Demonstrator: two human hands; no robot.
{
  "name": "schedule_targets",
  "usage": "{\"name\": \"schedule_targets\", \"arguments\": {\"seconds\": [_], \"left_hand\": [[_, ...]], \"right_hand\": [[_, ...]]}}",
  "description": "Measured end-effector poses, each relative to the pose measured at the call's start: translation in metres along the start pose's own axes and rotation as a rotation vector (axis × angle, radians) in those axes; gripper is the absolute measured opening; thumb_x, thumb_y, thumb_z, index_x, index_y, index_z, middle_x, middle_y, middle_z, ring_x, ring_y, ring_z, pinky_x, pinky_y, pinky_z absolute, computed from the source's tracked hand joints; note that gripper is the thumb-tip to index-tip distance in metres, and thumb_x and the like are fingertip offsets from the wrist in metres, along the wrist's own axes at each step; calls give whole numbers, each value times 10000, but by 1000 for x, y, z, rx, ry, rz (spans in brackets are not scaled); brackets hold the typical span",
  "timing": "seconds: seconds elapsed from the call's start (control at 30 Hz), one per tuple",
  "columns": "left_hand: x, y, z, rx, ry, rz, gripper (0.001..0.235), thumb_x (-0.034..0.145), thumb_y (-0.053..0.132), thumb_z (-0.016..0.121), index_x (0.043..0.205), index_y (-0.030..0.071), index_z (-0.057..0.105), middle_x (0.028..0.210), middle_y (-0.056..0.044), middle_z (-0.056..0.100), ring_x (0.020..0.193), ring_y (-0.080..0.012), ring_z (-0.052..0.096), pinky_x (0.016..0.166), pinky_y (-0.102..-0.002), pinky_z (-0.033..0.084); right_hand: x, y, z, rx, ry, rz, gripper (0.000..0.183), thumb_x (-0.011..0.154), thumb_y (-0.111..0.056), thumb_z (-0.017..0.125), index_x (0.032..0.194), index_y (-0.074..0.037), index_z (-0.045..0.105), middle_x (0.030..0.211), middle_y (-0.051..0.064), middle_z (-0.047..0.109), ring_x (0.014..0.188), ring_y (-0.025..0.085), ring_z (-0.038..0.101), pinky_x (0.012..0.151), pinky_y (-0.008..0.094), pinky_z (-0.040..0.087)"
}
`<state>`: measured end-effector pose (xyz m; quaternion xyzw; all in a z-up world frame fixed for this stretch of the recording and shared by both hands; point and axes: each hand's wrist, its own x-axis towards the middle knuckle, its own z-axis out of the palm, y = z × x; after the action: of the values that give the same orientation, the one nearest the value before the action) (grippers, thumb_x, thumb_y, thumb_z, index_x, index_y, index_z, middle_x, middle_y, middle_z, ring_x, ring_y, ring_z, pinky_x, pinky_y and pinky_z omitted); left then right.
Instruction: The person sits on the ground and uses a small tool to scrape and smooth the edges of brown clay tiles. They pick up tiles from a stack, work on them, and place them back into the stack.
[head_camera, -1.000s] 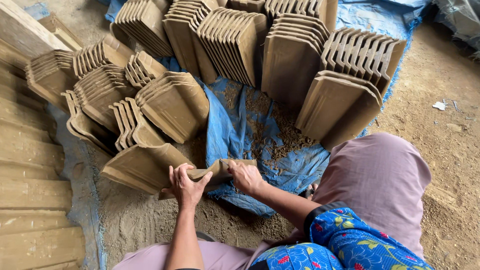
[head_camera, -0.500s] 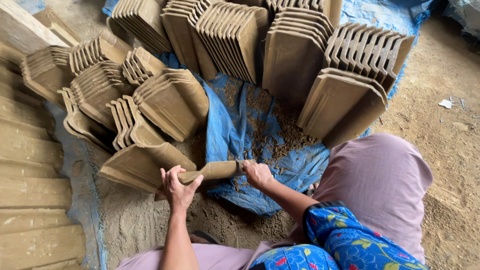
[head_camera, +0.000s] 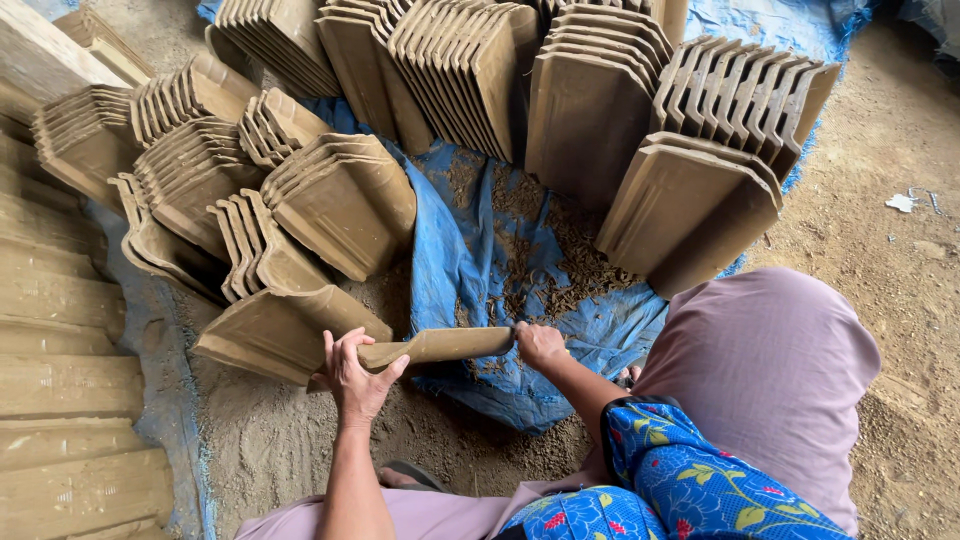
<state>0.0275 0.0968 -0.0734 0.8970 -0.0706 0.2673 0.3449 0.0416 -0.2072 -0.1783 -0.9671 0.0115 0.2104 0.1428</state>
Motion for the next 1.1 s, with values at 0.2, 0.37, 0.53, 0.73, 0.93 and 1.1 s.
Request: {"name": "schedule_targets", "arguments": {"seconds": [0.2, 0.37, 0.53, 0.73, 0.93, 1.1], "left_hand": [[-8, -21, 3, 4, 4, -39, 622, 520, 537, 844, 914, 169, 534, 1074, -33, 632, 1217, -360, 495, 1153, -522, 238], [-3, -11, -5, -2, -11, -14, 613, 544, 548, 830, 911, 160, 530, 1070, -29, 631, 1233, -348, 486, 1142, -529, 238], [-4, -6, 0, -10, -16, 14, 626, 536, 562, 821, 920, 160, 533, 1083, -29, 626, 1269, -367, 452, 1129, -545, 246], [-8, -7, -7, 7, -58, -94, 610, 532, 596, 820, 917, 208, 549, 1123, 23, 627, 1337, -361, 400, 1058, -597, 272], [-4, -9, -11, -5, -20, -77, 613, 510, 564, 847, 911, 212, 543, 1071, 24, 642, 1300, -368, 438, 1098, -538, 275], [1, -6, -8, -26, -19, -70, 624, 508, 580, 842, 904, 201, 545, 1068, 0, 644, 1290, -377, 444, 1119, -514, 255]], "right_hand": [[82, 109, 151, -156, 107, 115, 194, 834, -196, 487, 806, -129, 667, 809, 86, 686, 778, 304, 692, 679, 428, 551], [-1, -53, -57, -87, 189, -67, 212, 855, -277, 543, 943, -157, 695, 900, 77, 630, 784, 310, 687, 673, 456, 552], [-45, -122, -96, -76, 149, -316, 171, 851, -256, 576, 969, -169, 666, 837, 56, 649, 754, 287, 694, 650, 435, 552], [-25, -98, -41, -159, 146, -339, 144, 853, -210, 449, 897, -140, 568, 736, 81, 641, 678, 317, 688, 557, 450, 531], [19, -38, 12, -228, 50, -153, 170, 871, -152, 435, 927, -101, 588, 791, 110, 645, 747, 308, 691, 607, 438, 539], [26, -4, 19, -160, -5, -30, 270, 895, -147, 370, 960, -87, 624, 871, 133, 694, 864, 322, 695, 697, 453, 546]]}}
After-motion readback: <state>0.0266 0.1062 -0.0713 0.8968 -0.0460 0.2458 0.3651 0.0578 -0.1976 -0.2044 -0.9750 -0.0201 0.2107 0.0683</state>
